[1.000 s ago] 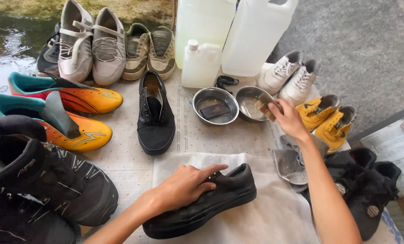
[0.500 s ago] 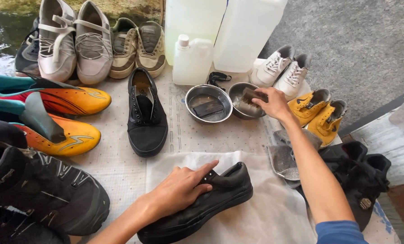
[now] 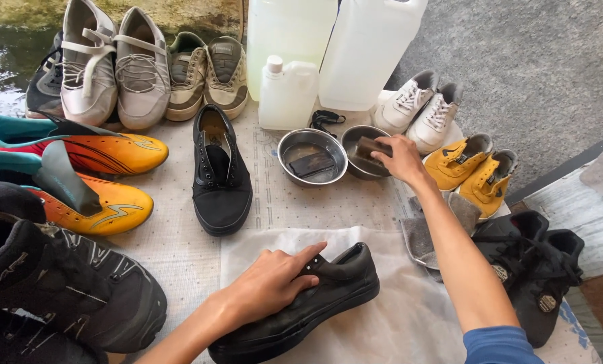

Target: The person cleans a black shoe using a brush and a cloth. They scrub the shoe's surface with the brush, wipe it with the cloth, and dip the brush into a bowl of water to continue cleaning. The task is performed on a table covered with a cloth, surrounded by other shoes and cleaning supplies.

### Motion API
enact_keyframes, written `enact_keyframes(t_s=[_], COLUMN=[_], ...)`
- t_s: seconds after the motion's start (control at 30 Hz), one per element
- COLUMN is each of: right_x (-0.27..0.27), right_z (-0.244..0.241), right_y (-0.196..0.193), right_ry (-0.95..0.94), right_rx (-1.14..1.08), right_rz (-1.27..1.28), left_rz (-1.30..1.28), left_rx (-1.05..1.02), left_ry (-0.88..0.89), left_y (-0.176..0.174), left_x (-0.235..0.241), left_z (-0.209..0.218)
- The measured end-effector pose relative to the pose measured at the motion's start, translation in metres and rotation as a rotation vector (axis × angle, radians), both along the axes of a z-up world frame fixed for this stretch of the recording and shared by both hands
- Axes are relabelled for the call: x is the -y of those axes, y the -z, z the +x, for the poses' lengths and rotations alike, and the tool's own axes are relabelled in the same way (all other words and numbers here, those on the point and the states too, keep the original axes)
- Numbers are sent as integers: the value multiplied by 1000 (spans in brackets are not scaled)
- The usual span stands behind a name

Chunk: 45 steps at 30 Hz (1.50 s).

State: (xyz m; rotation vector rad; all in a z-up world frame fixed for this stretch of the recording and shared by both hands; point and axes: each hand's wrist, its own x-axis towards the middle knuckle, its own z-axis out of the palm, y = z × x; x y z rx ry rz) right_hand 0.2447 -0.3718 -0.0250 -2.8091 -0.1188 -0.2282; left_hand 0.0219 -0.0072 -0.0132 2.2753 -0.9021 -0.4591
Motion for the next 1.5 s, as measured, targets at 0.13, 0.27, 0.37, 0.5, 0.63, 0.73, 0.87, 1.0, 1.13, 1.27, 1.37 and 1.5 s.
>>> enact_keyframes(t_s=[0.13,0.27,0.37,0.5,0.63,0.73,0.87,1.0,1.13,1.27,1.37,1.5], right_x=[-2,-12,-14,-14,-22,-23,-23,-27,-25,-22,-24,-22], right_z=[-10,-24,-33,-30,-32,-36,-29,-34,-32,-31,-30,-29], right_y=[-5,-6,2,22,32,46,59,59,60,64,61,65], right_ry=[23,7,32,-26,-134,-154,-115,-105,-98,-105,-107,-99], right_rx=[105,386,457,692,821,846,913,914,908,940,945,939], right_rz=[56,143,219,365,306,264,340,354,354,347,360,354], left_rz=[4,-12,-27,-30,-7,-45,-36,-34,-34,-45,-33,-34], left_rx=[-2,26,51,83,73,117,45,31,35,42,61,42], left_ry=[-4,-13,4,1,-9,15,-8,-17,-5,-17,-18,-21], left_y=[-2,2,4,2,1,-5,-22,-21,-24,-18,-19,-20], left_x=[0,0,1,1,0,0,-3,-2,-4,-2,-4,-4], left_z=[-1,0,-1,0,0,-5,-8,-7,-7,-6,-7,-8])
